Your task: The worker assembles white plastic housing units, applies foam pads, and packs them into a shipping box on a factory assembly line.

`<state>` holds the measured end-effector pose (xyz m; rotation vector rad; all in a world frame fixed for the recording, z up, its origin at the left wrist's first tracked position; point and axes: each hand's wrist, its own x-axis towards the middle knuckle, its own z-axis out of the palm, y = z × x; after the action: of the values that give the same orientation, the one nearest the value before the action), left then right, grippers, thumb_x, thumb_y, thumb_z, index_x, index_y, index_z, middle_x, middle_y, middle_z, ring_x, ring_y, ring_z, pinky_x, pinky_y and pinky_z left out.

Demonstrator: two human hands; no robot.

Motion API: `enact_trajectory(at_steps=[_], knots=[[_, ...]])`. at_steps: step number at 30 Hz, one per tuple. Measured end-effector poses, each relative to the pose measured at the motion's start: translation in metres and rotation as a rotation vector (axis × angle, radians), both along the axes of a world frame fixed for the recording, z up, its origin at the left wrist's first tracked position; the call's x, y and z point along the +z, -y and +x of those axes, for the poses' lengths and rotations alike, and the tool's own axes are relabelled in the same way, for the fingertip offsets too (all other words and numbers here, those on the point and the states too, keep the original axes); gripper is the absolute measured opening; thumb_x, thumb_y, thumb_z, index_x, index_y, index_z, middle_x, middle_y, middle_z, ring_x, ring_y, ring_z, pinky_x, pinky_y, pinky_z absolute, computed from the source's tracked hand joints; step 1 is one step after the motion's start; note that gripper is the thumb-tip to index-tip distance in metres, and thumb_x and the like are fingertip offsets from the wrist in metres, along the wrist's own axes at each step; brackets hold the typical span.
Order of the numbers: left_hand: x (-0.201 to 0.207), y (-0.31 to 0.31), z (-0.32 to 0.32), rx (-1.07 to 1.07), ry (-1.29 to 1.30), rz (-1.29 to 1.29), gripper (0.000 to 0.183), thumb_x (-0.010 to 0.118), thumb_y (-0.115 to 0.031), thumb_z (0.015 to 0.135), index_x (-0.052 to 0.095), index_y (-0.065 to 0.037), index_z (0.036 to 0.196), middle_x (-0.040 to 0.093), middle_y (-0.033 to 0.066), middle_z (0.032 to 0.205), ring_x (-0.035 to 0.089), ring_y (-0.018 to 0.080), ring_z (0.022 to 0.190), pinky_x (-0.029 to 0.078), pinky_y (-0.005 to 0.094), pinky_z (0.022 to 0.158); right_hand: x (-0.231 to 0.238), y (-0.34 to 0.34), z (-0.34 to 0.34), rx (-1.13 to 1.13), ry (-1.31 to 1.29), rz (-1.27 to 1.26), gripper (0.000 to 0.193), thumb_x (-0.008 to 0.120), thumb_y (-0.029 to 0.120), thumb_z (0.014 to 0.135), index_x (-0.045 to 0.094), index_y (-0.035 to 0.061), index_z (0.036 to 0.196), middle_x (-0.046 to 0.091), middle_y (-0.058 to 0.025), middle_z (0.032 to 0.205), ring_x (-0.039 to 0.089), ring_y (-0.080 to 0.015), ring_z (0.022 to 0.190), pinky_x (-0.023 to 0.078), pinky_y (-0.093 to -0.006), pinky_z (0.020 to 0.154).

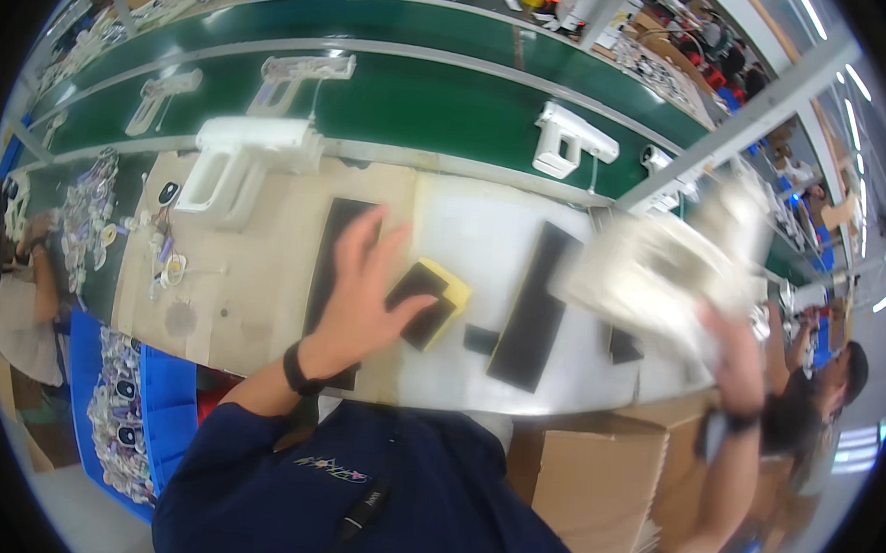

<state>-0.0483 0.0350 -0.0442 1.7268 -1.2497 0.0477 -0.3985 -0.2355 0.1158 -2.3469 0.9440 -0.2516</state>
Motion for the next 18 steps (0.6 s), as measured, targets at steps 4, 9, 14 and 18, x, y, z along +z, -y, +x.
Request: enact_trajectory(at_steps=[4,9,14,18], knots=[[0.022,-0.034,0.013,0.129,0.422,-0.257,0.075,0.076,-0.012,0.074,0.045,-0.015,0.142,0.032,0.0176,0.149,0.032,0.0407,0.137,0.026,0.0538,0.112,-0.035,-0.019,0.233,0.238,0.265,1.031,0.054,0.069,0.012,0.089,0.047,0.0016,0.137,0.060,-0.0098,0.128,0.060,-0.0209,0.115,0.049,-0.0341,0.099],[0.030,-0.042,0.063,0.297,0.993,0.111,0.072,0.063,-0.013,0.080,0.039,-0.024,0.147,0.032,0.0071,0.154,0.030,0.0320,0.142,0.017,0.0578,0.116,-0.089,-0.073,0.356,0.562,0.307,1.337,0.050,0.067,0.004,0.088,0.050,0.0041,0.135,0.060,-0.0101,0.128,0.059,-0.0245,0.117,0.047,-0.0403,0.102],[0.038,-0.082,0.127,0.514,1.287,0.089,0.071,0.058,-0.010,0.083,0.035,-0.023,0.149,0.034,0.0088,0.153,0.031,0.0281,0.142,0.021,0.0504,0.116,-0.078,-0.126,0.388,0.615,0.279,1.528,0.047,0.063,0.002,0.089,0.049,0.0055,0.134,0.059,-0.0103,0.129,0.059,-0.0259,0.116,0.047,-0.0453,0.101],[0.101,-0.102,0.135,0.516,1.192,0.173,0.071,0.056,-0.004,0.075,0.041,-0.013,0.144,0.046,0.0105,0.144,0.042,0.0272,0.133,0.031,0.0405,0.103,-0.034,-0.143,0.388,0.630,0.272,1.533,0.044,0.061,0.007,0.091,0.049,0.0066,0.133,0.058,-0.0101,0.129,0.058,-0.0275,0.117,0.046,-0.0549,0.098]])
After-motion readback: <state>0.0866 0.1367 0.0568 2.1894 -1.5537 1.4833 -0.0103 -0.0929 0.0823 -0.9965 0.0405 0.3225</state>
